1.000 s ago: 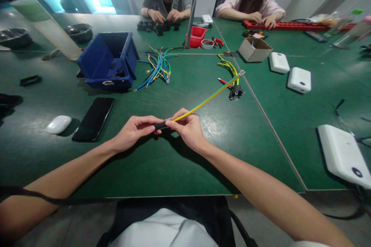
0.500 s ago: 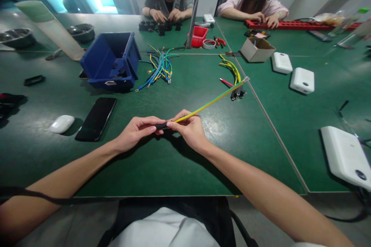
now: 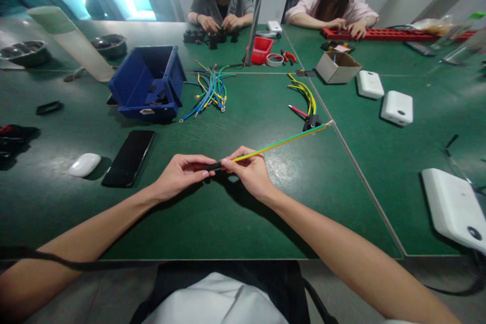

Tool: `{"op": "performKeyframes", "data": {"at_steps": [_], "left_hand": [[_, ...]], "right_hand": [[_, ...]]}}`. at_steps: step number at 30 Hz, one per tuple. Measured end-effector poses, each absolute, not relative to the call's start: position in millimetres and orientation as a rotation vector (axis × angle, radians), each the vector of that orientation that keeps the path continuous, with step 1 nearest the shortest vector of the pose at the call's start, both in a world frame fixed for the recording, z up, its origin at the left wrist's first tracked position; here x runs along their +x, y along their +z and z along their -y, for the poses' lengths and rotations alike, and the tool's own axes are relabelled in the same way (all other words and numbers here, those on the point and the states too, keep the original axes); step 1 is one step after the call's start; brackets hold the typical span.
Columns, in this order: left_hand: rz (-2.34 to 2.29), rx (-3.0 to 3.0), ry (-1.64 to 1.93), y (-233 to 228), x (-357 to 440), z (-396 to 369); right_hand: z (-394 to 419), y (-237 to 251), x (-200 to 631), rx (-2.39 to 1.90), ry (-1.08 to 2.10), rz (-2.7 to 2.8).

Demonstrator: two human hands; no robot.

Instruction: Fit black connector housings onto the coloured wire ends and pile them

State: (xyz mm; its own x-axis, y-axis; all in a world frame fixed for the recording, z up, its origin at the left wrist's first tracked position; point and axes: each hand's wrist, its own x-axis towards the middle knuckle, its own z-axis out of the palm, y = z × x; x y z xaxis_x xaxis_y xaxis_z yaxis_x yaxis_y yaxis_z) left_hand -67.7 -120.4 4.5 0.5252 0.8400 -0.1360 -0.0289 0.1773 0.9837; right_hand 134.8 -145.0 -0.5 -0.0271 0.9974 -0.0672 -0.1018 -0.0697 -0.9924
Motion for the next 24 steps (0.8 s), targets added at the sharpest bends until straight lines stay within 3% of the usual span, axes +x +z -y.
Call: {"op": "performKeyframes", "data": {"at_steps": [24], "left_hand": [[-0.782, 1.218, 0.712, 2.0, -72.1, 119.7]], "right_hand": [[144.4, 0.4, 132.2, -1.166, 1.403, 1.113]]}}
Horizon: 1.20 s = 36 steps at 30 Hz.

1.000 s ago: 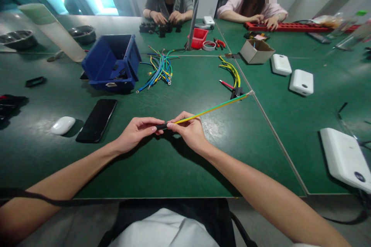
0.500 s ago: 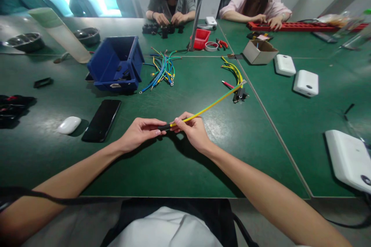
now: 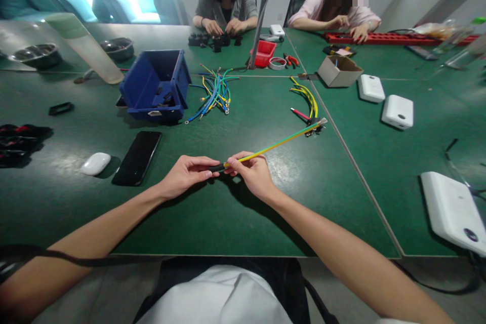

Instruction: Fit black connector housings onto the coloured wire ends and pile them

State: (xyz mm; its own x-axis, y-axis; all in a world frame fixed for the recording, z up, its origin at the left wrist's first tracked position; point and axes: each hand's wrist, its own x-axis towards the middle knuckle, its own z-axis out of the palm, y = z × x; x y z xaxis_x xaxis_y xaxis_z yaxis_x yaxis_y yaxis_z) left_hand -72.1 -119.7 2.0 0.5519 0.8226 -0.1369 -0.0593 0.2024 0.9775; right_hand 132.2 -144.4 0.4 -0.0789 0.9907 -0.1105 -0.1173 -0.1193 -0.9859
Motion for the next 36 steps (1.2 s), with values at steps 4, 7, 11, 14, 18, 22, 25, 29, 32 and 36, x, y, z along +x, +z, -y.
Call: {"op": "performKeyframes", "data": {"at_steps": [4, 7, 11, 14, 18, 22, 25, 29, 32, 36], "left_hand": [[-0.764, 1.232, 0.704, 0.2, -72.0, 119.0], [-0.759, 1.247, 0.702, -1.3, -71.8, 119.0], [-0.746, 1.252, 0.699, -2.4, -71.8, 119.2], [-0.737, 1.267, 0.69, -2.3, -71.9, 118.9], [-0.732, 1.289, 0.682, -1.0, -71.8, 117.9], [-0.727, 1.303, 0.677, 0.3, -71.2, 117.3], [-0.736, 1.304, 0.676, 0.8, -70.7, 116.9], [-0.731, 1.303, 0.682, 0.7, -70.1, 116.0], [-0.722, 1.305, 0.682, 0.0, -69.7, 115.2], [-0.72, 1.311, 0.685, -0.4, -69.2, 114.6]], "right_hand": [[145.0, -3.0, 132.2, -1.162, 1.403, 1.12], [145.3, -2.8, 132.6, -1.176, 1.397, 1.127], [145.2, -0.2, 132.6, -1.182, 1.387, 1.139], [144.9, 0.1, 132.3, -1.188, 1.377, 1.152], [144.8, -1.5, 132.8, -1.213, 1.367, 1.18], [144.8, -3.3, 134.0, -1.199, 1.377, 1.197], [144.2, -3.7, 133.8, -1.192, 1.385, 1.177], [142.9, -2.8, 132.8, -1.202, 1.401, 1.171], [141.9, -2.5, 132.6, -1.21, 1.401, 1.18], [141.2, -4.6, 133.2, -1.197, 1.405, 1.201]]}}
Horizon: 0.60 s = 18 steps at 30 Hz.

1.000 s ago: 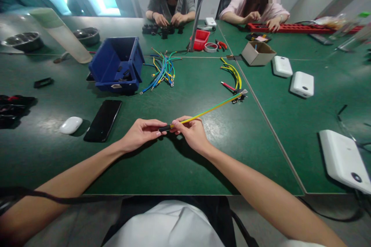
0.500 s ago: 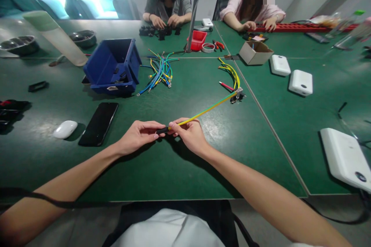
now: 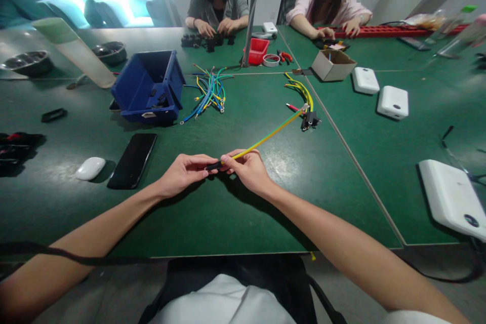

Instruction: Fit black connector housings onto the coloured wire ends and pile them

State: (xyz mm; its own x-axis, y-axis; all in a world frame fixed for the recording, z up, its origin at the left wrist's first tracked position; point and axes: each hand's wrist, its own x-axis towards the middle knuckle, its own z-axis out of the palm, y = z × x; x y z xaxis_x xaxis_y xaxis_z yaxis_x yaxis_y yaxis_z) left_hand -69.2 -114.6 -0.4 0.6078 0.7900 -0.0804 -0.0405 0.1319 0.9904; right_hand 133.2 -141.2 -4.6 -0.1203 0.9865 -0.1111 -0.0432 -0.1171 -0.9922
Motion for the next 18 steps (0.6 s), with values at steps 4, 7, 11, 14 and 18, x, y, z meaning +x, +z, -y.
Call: {"op": "performKeyframes", "data": {"at_steps": [4, 7, 11, 14, 18], "left_hand": [[-0.713, 1.302, 0.681, 1.4, -69.1, 114.3], [-0.707, 1.308, 0.665, 3.9, -69.2, 113.9], [-0.71, 1.321, 0.654, 5.4, -69.4, 113.3], [-0.707, 1.298, 0.655, 4.4, -69.8, 112.9], [-0.717, 1.248, 0.646, 1.8, -70.8, 112.4]], "right_hand": [[140.9, -7.7, 133.6, -1.176, 1.416, 1.203], [140.7, -8.3, 133.7, -1.178, 1.415, 1.207], [140.7, -7.3, 133.7, -1.191, 1.394, 1.236], [140.7, -6.2, 133.5, -1.192, 1.399, 1.223], [140.6, -4.5, 132.8, -1.195, 1.4, 1.207]]}}
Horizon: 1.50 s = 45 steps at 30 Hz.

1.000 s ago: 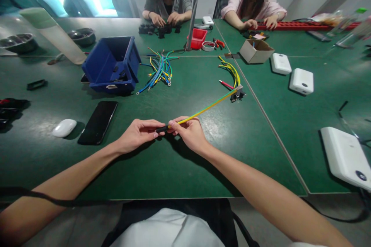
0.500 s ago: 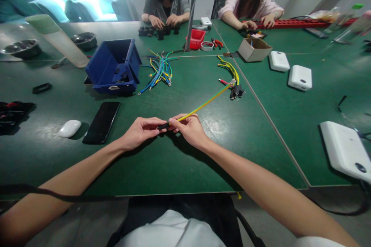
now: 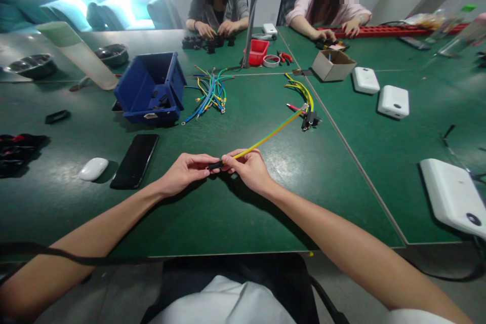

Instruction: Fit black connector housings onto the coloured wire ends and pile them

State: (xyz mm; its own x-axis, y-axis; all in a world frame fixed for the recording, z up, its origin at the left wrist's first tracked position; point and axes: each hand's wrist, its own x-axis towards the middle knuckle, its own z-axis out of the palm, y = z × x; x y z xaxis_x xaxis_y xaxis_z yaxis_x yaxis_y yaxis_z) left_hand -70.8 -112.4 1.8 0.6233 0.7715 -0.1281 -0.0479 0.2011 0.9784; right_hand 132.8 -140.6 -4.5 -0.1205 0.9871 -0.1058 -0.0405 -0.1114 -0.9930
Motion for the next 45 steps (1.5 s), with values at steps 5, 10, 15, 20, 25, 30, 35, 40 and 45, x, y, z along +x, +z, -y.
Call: {"op": "performKeyframes", "data": {"at_steps": [5, 10, 15, 20, 25, 30, 35, 40, 45], "left_hand": [[-0.757, 1.173, 0.647, -1.4, -71.3, 112.9], [-0.75, 1.146, 0.647, -1.2, -70.5, 113.5], [-0.753, 1.147, 0.67, -1.8, -70.2, 112.7], [-0.782, 1.064, 0.659, -1.3, -67.6, 111.3], [-0.818, 1.042, 0.643, 0.9, -65.7, 111.5], [-0.837, 1.087, 0.646, 1.5, -65.8, 112.9], [-0.884, 1.09, 0.665, 4.0, -62.1, 115.9], [-0.922, 1.126, 0.645, 8.0, -59.7, 117.5], [-0.966, 1.214, 0.612, 8.8, -58.5, 118.4]], "right_hand": [[140.6, -2.3, 132.2, -1.197, 1.4, 1.189], [140.8, -2.0, 132.1, -1.19, 1.39, 1.182], [140.5, -3.0, 132.7, -1.188, 1.395, 1.187], [140.7, -4.0, 134.0, -1.188, 1.395, 1.194], [140.5, -5.8, 135.0, -1.184, 1.407, 1.159], [139.8, -5.9, 136.2, -1.18, 1.406, 1.159], [138.9, -6.3, 136.2, -1.184, 1.419, 1.13], [138.4, -9.9, 134.8, -1.189, 1.358, 1.092], [138.4, -12.8, 133.6, -1.202, 1.292, 1.056]]}}
